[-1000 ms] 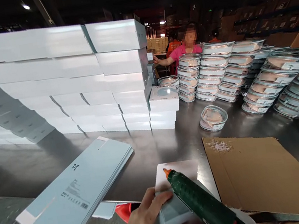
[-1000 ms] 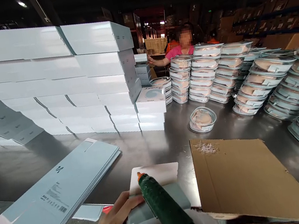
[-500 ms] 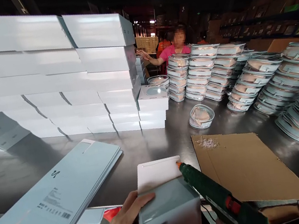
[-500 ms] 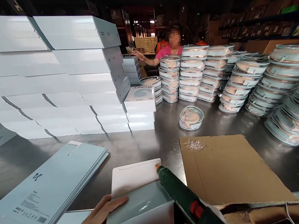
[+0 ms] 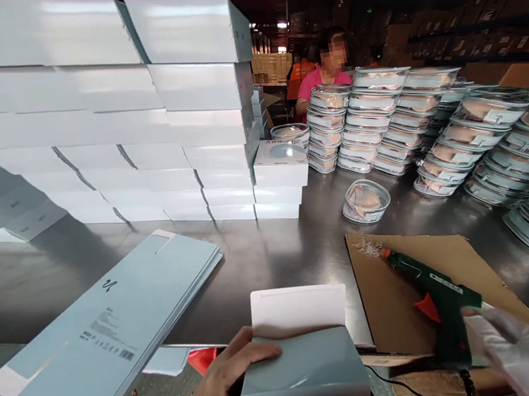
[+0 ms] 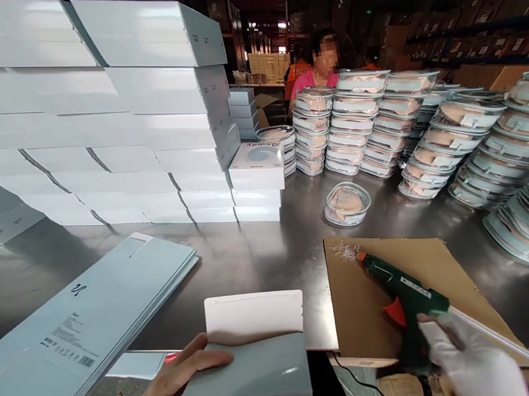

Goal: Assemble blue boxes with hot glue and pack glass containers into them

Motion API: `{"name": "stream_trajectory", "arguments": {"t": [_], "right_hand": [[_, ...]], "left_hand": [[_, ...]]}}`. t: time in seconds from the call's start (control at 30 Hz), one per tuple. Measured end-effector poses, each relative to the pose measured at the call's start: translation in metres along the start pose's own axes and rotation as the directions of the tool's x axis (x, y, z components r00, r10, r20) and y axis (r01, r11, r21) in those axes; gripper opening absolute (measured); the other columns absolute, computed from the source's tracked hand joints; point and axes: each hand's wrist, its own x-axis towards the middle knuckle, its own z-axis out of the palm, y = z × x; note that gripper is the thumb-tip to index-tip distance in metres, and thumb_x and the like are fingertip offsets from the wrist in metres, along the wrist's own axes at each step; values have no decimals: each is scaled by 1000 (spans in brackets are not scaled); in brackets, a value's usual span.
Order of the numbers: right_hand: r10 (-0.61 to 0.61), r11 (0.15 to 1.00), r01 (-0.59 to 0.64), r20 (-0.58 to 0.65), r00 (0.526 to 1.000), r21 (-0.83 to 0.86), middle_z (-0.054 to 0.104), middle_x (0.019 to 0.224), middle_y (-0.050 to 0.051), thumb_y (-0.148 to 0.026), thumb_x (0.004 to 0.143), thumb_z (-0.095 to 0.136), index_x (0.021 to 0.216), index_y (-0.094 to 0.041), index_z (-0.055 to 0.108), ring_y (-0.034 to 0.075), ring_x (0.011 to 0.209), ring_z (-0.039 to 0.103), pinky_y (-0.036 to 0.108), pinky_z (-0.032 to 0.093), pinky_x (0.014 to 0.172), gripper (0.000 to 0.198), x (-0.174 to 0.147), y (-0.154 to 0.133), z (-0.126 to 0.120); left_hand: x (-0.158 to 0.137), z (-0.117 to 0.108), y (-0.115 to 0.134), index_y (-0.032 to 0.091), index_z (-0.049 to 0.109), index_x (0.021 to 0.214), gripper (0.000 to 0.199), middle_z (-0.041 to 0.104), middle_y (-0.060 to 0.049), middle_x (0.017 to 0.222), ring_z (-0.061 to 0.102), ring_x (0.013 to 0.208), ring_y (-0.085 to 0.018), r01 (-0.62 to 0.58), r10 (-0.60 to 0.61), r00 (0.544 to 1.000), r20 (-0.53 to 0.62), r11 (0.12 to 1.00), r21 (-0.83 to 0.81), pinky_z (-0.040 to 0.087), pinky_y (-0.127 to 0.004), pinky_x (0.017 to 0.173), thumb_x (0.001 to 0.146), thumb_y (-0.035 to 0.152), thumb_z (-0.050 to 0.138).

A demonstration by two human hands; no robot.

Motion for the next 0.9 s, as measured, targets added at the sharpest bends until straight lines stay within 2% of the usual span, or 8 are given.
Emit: {"name": "stream_trajectory", "arguments": {"t": [0.1,0.2,0.37,0.53,0.67,0.77,0.83,0.9], "right_hand": [[-164,969,86,345,924,231,70,134,11,-57,74,83,154,-34,40,28,114,71,39,56,102,94,-36,-17,57],[-314,887,42,534,785,460,59,146,15,-73,78,73,164,-35,12,28,129,63,43,50,107,112,-60,-40,117],[-530,841,349,504,682,412,64,136,15,-54,90,69,151,-32,49,31,127,64,42,54,104,68,-66,-56,132],[-666,725,620,534,521,299,60,146,8,-31,92,69,141,-41,62,28,130,63,39,53,108,51,-62,-64,116],[-566,824,452,552,613,343,58,152,5,-39,89,74,133,-42,68,30,137,58,43,48,114,45,-53,-54,115],[-458,871,248,520,721,424,53,157,6,-68,90,60,143,-43,59,32,133,62,48,51,109,58,-42,-46,116],[-393,892,167,540,744,420,57,153,8,-71,93,52,151,-41,48,31,126,68,51,55,105,65,-38,-47,118],[-338,917,123,575,745,380,71,135,9,-65,93,58,146,-37,56,30,119,71,48,57,103,60,-38,-53,120]], "left_hand": [[3,6,4,41,76,119,55,76,-4,128,49,145,-40,-11,11,1000,-18,1000,-26,48,-53,114,67,27,90],[3,17,5,35,76,113,43,67,-8,139,51,142,-40,-27,14,997,-76,983,-180,49,-51,112,73,40,88],[6,25,3,42,58,122,44,61,-3,124,67,119,-27,-234,119,960,-254,840,-489,59,-35,93,85,44,82],[12,11,6,36,75,114,24,58,-8,109,60,113,-26,-270,271,962,-23,942,-200,55,-42,101,95,49,69],[18,-10,14,34,81,104,20,59,-10,111,59,116,-27,-241,253,966,47,953,-184,57,-38,94,93,48,72],[25,-26,18,30,82,98,21,65,-7,115,62,114,-26,-191,106,956,-275,933,-304,58,-30,87,87,47,79],[30,-27,17,29,76,102,34,69,-3,109,68,100,-24,-121,-206,834,-513,837,-533,60,-26,74,81,55,81],[34,-18,12,29,66,111,51,72,0,104,72,90,-23,-52,-475,728,-495,682,-730,61,-27,67,76,62,82]]}}
